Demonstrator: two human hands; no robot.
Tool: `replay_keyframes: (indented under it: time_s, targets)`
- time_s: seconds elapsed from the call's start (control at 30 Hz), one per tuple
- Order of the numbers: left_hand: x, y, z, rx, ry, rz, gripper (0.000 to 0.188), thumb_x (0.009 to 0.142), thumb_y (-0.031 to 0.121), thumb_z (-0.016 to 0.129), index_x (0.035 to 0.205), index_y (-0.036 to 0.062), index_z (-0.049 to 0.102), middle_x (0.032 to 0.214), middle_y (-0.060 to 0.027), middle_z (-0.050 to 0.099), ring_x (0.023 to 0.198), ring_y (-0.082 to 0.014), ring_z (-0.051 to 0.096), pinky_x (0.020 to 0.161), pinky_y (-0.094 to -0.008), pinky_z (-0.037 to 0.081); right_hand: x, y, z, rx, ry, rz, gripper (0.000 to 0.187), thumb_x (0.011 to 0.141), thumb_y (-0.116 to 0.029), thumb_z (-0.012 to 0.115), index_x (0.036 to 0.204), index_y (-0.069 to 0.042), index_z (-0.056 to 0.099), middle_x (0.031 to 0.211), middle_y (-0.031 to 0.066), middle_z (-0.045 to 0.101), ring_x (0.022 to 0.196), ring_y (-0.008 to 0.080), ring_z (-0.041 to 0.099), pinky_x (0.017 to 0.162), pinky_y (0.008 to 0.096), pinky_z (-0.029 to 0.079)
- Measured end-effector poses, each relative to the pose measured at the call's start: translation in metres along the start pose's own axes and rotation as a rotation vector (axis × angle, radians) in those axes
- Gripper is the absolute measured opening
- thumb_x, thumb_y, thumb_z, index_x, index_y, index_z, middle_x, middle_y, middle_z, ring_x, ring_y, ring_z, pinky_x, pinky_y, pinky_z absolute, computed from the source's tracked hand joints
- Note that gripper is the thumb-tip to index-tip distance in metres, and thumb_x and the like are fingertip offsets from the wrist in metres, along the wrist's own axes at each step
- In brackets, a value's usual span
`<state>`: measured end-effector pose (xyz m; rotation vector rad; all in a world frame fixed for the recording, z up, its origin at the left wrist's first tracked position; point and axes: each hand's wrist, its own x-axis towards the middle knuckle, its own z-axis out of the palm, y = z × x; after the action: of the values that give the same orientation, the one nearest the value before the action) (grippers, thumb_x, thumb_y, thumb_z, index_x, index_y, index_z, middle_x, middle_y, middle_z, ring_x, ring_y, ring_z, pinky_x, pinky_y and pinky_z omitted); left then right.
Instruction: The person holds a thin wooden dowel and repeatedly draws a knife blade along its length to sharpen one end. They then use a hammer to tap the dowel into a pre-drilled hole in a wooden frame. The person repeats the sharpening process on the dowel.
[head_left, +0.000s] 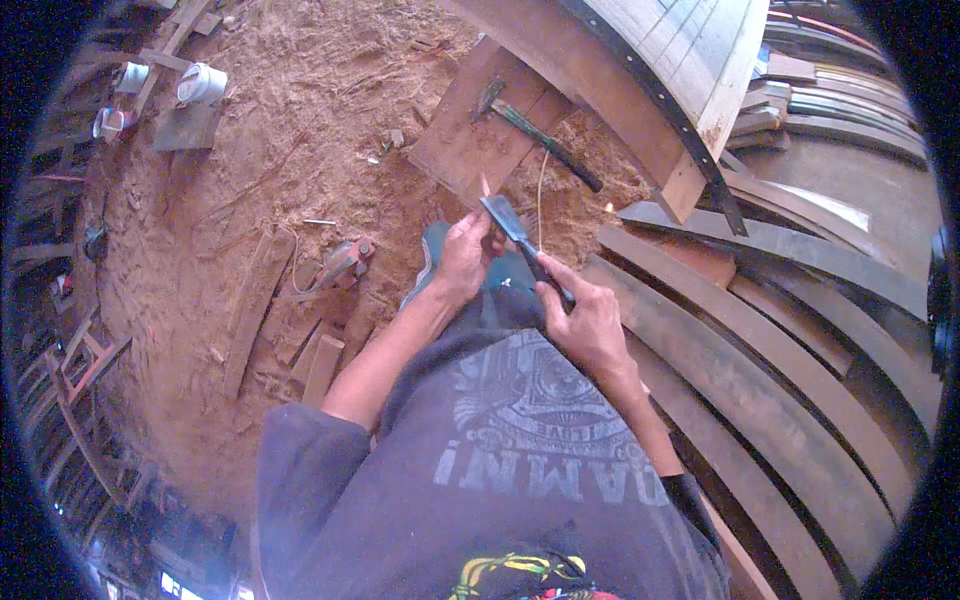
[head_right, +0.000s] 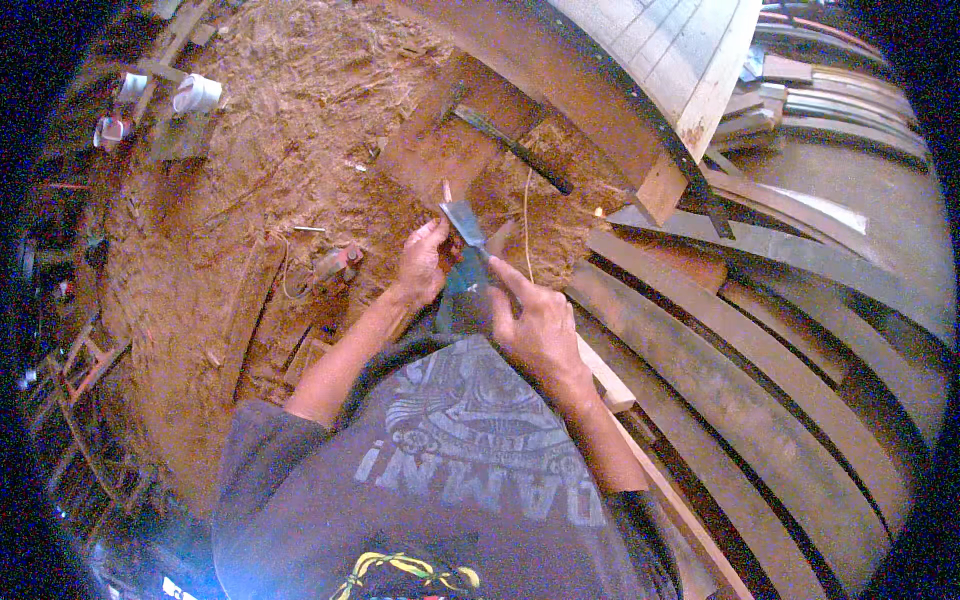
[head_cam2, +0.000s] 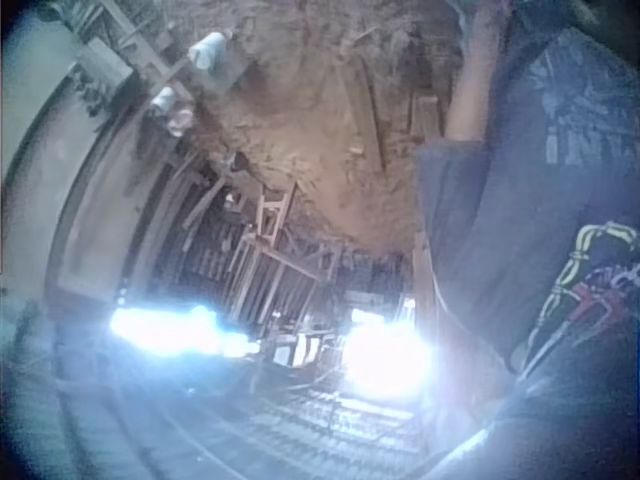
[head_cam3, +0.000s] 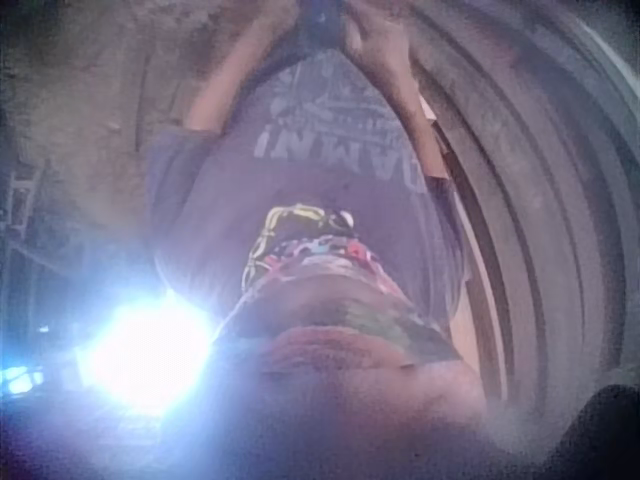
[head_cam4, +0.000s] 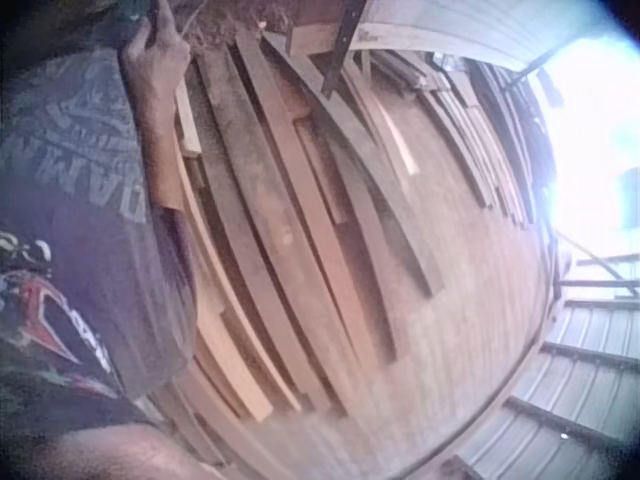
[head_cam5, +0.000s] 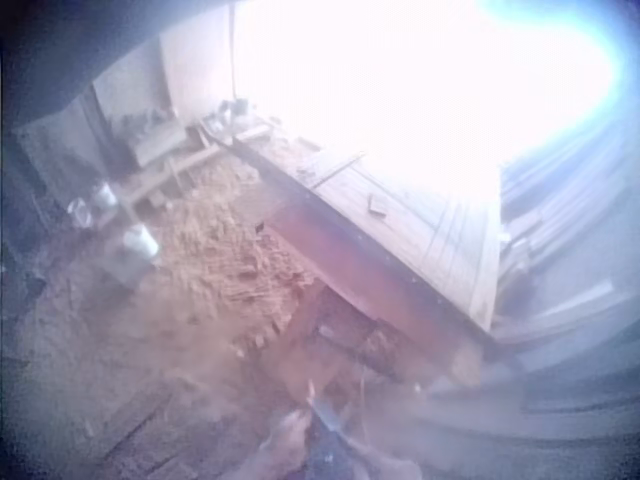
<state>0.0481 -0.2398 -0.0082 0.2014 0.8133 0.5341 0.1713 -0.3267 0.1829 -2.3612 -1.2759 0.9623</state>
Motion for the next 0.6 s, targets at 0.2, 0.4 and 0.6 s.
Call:
replay_keyframes:
  time_s: [0.2,0.4,0.6]
  targets:
    - [-0.004,-0.004,0.007,-0.063,-0.062,0.003,0.024,0.112,0.025,0.051,0.097,0.0085,0.062,0.086,-0.0027,0.062,0.078,-0.0148,0.057,0.074,-0.0309,0.047,0.026,-0.005,0.016,-0.097,-0.006,0.052,0.037,0.095,-0.020,0.070,0.132,-0.014,0.072,0.098,0.0284,0.073,0.089,0.0454,0.073,0.079,0.0492,0.058]
    - [-0.007,-0.004,0.007,0.004,0.024,-0.046,0.025,0.112,0.026,0.051,0.099,0.0079,0.062,0.083,-0.0020,0.062,0.075,-0.0129,0.058,0.070,-0.0294,0.047,0.004,0.003,-0.008,-0.051,-0.014,-0.030,0.038,0.094,-0.020,0.070,0.131,-0.013,0.072,0.094,0.0279,0.073,0.084,0.0436,0.073,0.076,0.0488,0.057]
    - [0.000,-0.008,0.006,0.003,-0.020,0.008,0.024,0.112,0.027,0.052,0.101,0.0079,0.063,0.084,-0.0014,0.063,0.075,-0.0126,0.058,0.069,-0.0285,0.047,0.017,0.002,0.002,-0.018,0.007,-0.010,0.037,0.094,-0.020,0.070,0.130,-0.011,0.072,0.095,0.0287,0.072,0.087,0.0437,0.073,0.079,0.0490,0.057]
